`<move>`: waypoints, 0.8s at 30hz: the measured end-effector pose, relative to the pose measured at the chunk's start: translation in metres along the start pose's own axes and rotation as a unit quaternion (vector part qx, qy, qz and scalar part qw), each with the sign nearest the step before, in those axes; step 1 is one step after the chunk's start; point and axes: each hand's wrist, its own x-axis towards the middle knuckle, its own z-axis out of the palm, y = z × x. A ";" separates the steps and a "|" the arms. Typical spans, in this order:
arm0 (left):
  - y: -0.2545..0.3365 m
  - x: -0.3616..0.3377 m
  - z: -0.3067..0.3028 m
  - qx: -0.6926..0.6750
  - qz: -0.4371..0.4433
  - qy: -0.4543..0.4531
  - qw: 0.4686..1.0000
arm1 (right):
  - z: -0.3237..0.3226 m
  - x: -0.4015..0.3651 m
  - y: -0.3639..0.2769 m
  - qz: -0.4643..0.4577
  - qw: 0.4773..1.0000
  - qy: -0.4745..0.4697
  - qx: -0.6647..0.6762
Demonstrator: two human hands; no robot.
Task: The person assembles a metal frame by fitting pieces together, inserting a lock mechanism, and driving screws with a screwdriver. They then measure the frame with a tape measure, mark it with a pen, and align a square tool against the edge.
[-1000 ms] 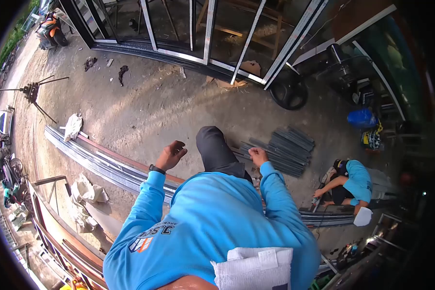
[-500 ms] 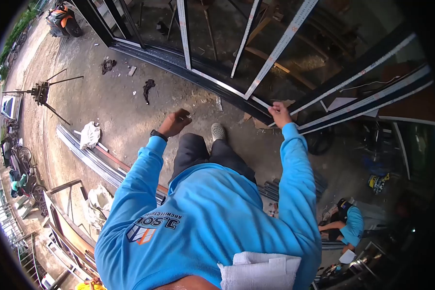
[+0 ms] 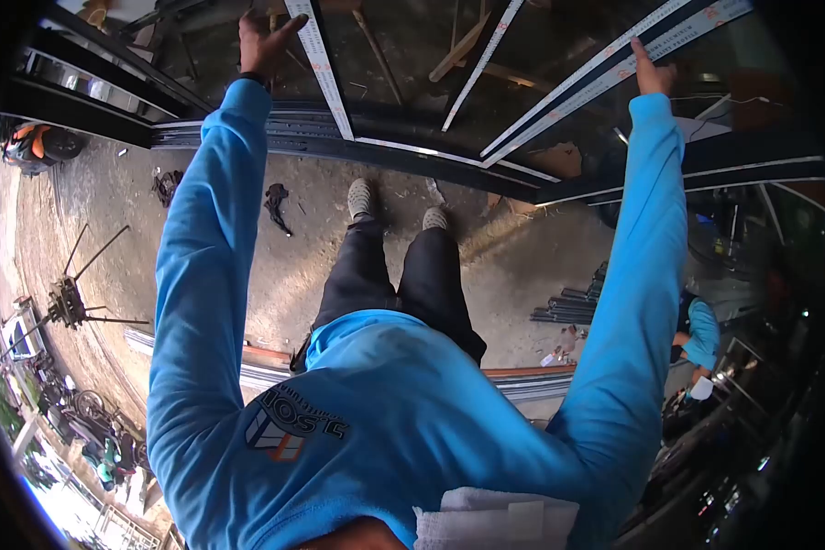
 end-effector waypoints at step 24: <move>-0.030 0.109 0.036 -0.219 -0.016 -0.008 0.976 | 0.023 -0.084 -0.138 -0.061 0.980 0.116 -0.151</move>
